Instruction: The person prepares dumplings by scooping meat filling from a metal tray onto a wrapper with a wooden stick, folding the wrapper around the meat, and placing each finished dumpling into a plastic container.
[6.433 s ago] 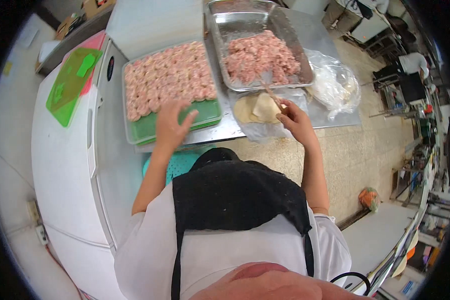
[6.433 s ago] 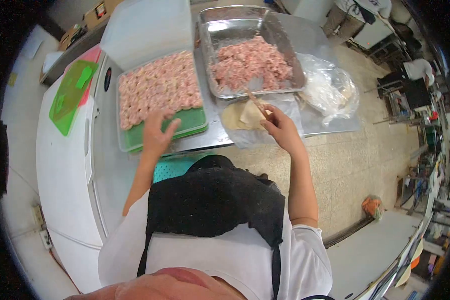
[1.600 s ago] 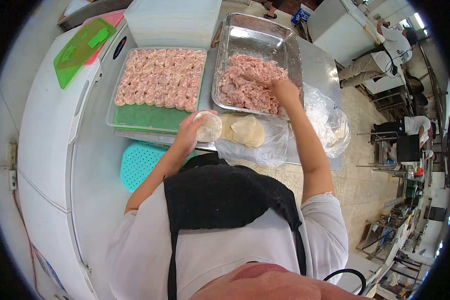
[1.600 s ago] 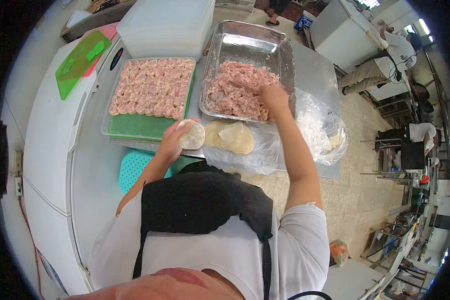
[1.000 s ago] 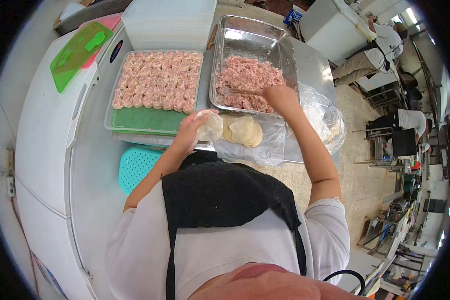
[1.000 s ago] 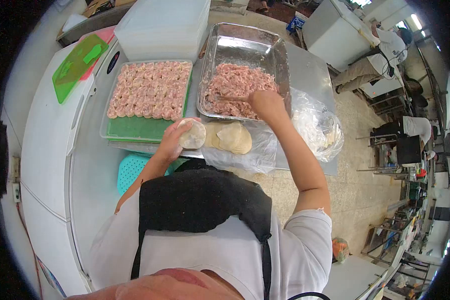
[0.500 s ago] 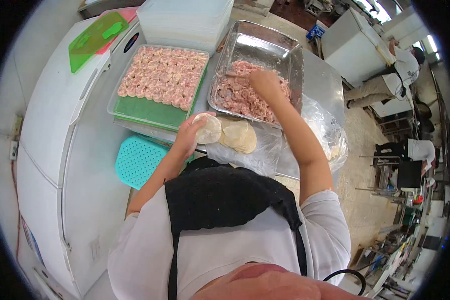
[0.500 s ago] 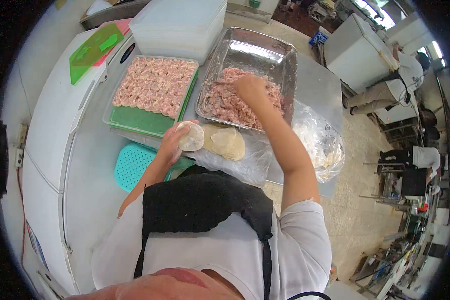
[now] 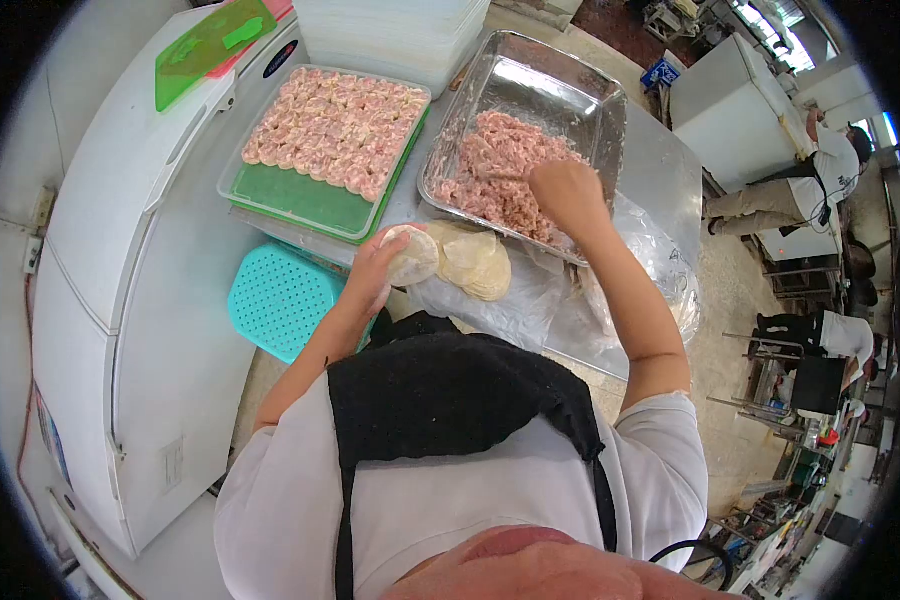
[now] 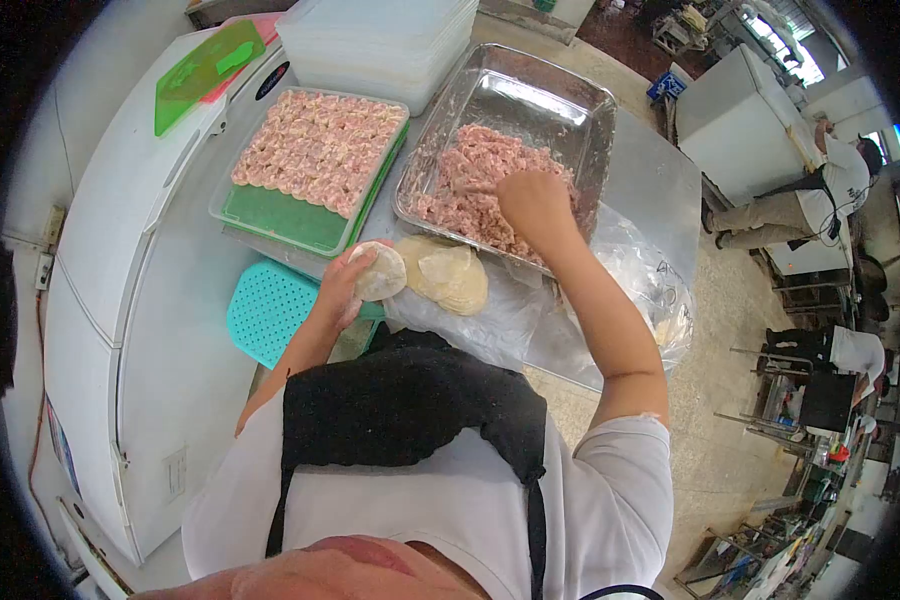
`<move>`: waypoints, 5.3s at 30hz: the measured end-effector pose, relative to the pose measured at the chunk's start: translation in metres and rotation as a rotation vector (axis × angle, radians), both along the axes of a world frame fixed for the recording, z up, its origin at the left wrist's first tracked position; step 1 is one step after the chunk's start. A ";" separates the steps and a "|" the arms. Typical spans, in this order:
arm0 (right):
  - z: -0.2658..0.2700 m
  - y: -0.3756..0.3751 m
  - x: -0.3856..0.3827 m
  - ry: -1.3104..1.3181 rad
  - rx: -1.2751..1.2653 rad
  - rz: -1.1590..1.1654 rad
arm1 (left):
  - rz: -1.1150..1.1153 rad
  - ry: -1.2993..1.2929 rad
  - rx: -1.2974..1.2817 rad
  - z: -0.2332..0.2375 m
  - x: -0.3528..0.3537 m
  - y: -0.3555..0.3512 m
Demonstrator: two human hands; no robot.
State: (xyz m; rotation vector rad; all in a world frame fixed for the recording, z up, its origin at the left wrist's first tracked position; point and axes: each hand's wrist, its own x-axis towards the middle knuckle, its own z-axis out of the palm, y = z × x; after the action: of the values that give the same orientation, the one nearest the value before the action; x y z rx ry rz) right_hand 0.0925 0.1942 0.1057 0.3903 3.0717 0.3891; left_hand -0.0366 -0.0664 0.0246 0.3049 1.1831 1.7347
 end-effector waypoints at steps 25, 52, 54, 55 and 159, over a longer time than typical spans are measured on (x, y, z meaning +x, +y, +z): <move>-0.032 -0.011 -0.003 0.265 -0.171 -0.377 | 0.289 -0.134 0.358 0.036 -0.067 0.104; -0.021 -0.072 0.011 0.449 -0.669 -0.474 | -0.055 -0.768 0.244 0.022 -0.066 0.160; -0.002 -0.071 0.027 0.329 -0.572 -0.519 | -0.068 -0.740 0.251 0.013 -0.061 0.158; 0.012 -0.073 0.032 0.206 -0.477 -0.556 | -0.076 -0.713 0.259 0.012 -0.058 0.156; 0.012 -0.013 0.132 0.472 -0.707 -0.177 | -0.633 1.427 0.271 0.074 -0.012 0.167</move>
State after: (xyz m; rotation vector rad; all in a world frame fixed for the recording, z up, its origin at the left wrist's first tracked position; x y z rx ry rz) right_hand 0.2250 0.1814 0.1177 0.7833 3.2580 -0.8898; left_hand -0.0490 0.1002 0.0986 2.0581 1.4729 0.9442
